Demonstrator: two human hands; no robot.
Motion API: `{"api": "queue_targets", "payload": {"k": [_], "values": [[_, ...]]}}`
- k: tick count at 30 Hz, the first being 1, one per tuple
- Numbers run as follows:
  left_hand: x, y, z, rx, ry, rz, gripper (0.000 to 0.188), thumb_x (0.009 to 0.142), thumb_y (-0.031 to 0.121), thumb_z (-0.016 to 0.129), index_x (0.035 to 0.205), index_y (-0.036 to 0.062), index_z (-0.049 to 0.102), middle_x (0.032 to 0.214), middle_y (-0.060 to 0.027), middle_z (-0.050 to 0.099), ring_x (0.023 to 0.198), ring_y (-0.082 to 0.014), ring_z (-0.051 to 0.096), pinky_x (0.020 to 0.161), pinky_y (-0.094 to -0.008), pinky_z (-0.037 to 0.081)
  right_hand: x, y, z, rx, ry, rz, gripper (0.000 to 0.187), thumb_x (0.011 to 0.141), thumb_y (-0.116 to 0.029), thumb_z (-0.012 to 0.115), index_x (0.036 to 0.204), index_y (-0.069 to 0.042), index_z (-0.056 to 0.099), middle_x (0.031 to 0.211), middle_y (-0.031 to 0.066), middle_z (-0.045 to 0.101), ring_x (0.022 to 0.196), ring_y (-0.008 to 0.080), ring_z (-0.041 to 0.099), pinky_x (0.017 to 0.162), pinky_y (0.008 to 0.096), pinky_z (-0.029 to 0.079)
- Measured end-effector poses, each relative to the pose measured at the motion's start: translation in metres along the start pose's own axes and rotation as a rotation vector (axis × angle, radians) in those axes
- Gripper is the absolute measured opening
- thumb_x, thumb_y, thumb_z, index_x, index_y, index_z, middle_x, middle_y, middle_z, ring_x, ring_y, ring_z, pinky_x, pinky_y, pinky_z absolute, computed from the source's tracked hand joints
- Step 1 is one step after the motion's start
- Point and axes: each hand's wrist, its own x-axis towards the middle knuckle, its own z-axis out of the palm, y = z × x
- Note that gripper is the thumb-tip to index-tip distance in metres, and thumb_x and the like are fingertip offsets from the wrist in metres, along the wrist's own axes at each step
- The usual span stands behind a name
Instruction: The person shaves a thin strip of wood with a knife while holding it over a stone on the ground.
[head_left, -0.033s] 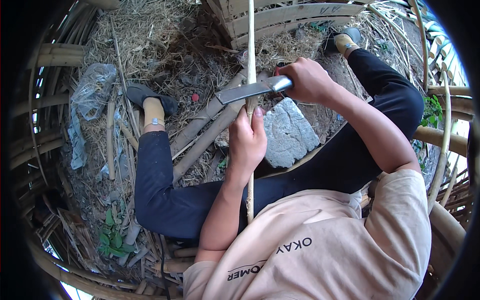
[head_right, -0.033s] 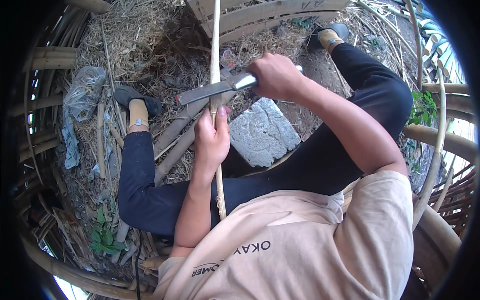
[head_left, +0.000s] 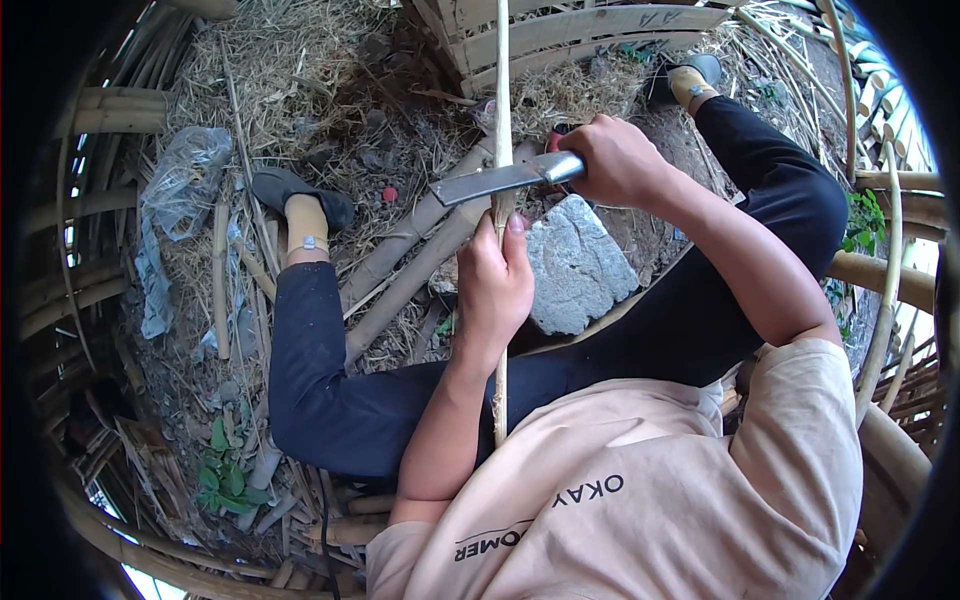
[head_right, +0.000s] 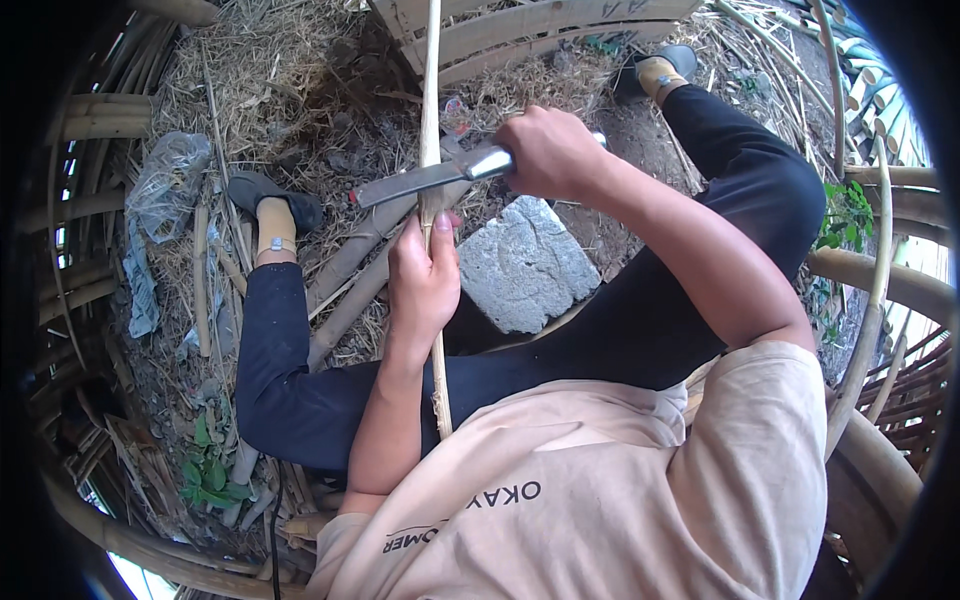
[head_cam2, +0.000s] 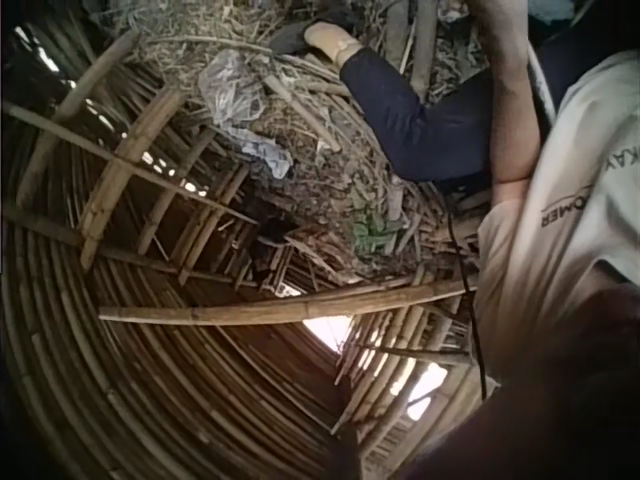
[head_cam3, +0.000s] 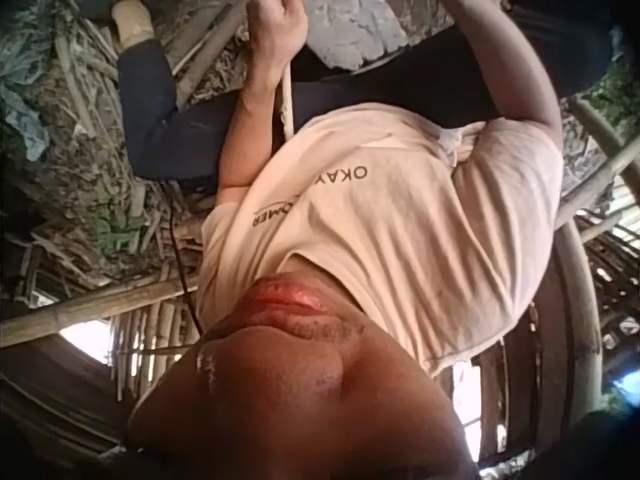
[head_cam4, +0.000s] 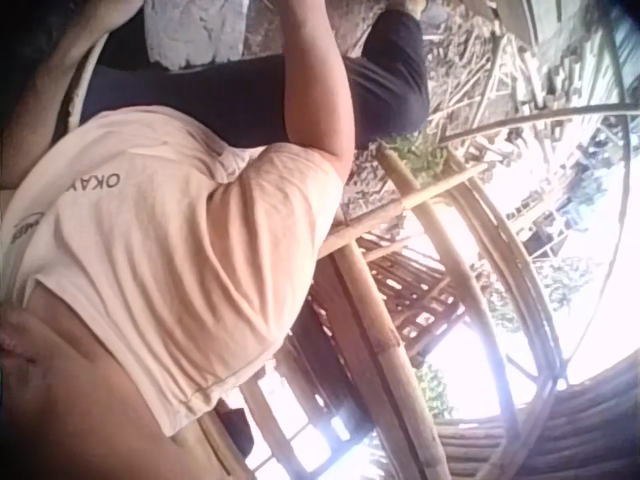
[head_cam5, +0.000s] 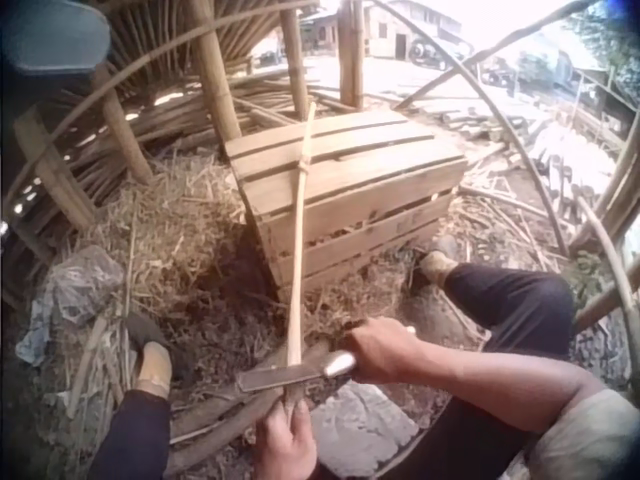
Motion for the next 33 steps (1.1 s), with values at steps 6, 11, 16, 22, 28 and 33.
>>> {"api": "queue_targets", "payload": {"k": [6,11,16,22,28,33], "values": [[-0.009,0.015,-0.001,0.205,0.069,0.047,0.026,0.105,0.017,0.049,0.096,-0.0046,0.06,0.074,-0.0229,0.065,0.069,-0.0434,0.066,0.063,-0.0499,0.049,0.004,0.01,0.005,-0.055,0.021,0.012,0.015,0.067,-0.013,0.07,0.081,-0.007,0.074,0.071,0.0173,0.069,0.069,0.0375,0.07,0.066,0.046,0.058],[-0.018,0.022,-0.002,0.212,0.051,0.036,0.028,0.105,0.02,0.05,0.093,-0.0038,0.058,0.07,-0.0215,0.063,0.065,-0.0405,0.065,0.06,-0.0485,0.047,0.023,0.059,-0.017,-0.099,0.167,0.317,0.018,0.076,-0.012,0.066,0.09,-0.005,0.076,0.077,0.0199,0.071,0.071,0.0359,0.072,0.071,0.0455,0.059],[-0.008,0.006,0.005,0.051,-0.008,-0.038,0.032,0.107,0.025,0.049,0.091,-0.0005,0.058,0.058,-0.0076,0.054,0.052,-0.0184,0.057,0.051,-0.036,0.044,0.016,0.057,-0.016,-0.012,0.188,0.244,0.02,0.076,-0.018,0.068,0.092,-0.008,0.076,0.078,0.0195,0.071,0.076,0.0371,0.072,0.075,0.0485,0.058],[0.003,0.001,-0.004,-0.113,0.029,-0.087,0.029,0.105,0.021,0.051,0.089,-0.0026,0.058,0.067,-0.0221,0.061,0.065,-0.0415,0.064,0.058,-0.0491,0.045,0.006,0.008,0.001,-0.007,-0.003,0.042,0.016,0.071,-0.015,0.07,0.085,-0.009,0.074,0.075,0.0166,0.07,0.074,0.0381,0.071,0.071,0.0483,0.058],[-0.004,0.004,-0.002,0.074,0.066,0.021,0.032,0.107,0.024,0.047,0.091,-0.0009,0.058,0.062,-0.0123,0.055,0.054,-0.0259,0.056,0.053,-0.0421,0.043,0.002,0.004,0.006,0.002,0.012,0.056,0.015,0.067,-0.015,0.072,0.08,-0.007,0.072,0.071,0.0176,0.069,0.069,0.0379,0.07,0.068,0.0474,0.058],[-0.009,0.019,0.001,0.091,0.022,-0.038,0.028,0.105,0.022,0.049,0.092,-0.0019,0.056,0.066,-0.0245,0.059,0.065,-0.0462,0.061,0.06,-0.056,0.041,0.008,0.031,0.011,-0.016,0.13,0.13,0.012,0.069,-0.014,0.071,0.077,-0.005,0.072,0.067,0.0176,0.068,0.064,0.0379,0.069,0.063,0.046,0.057]]}}
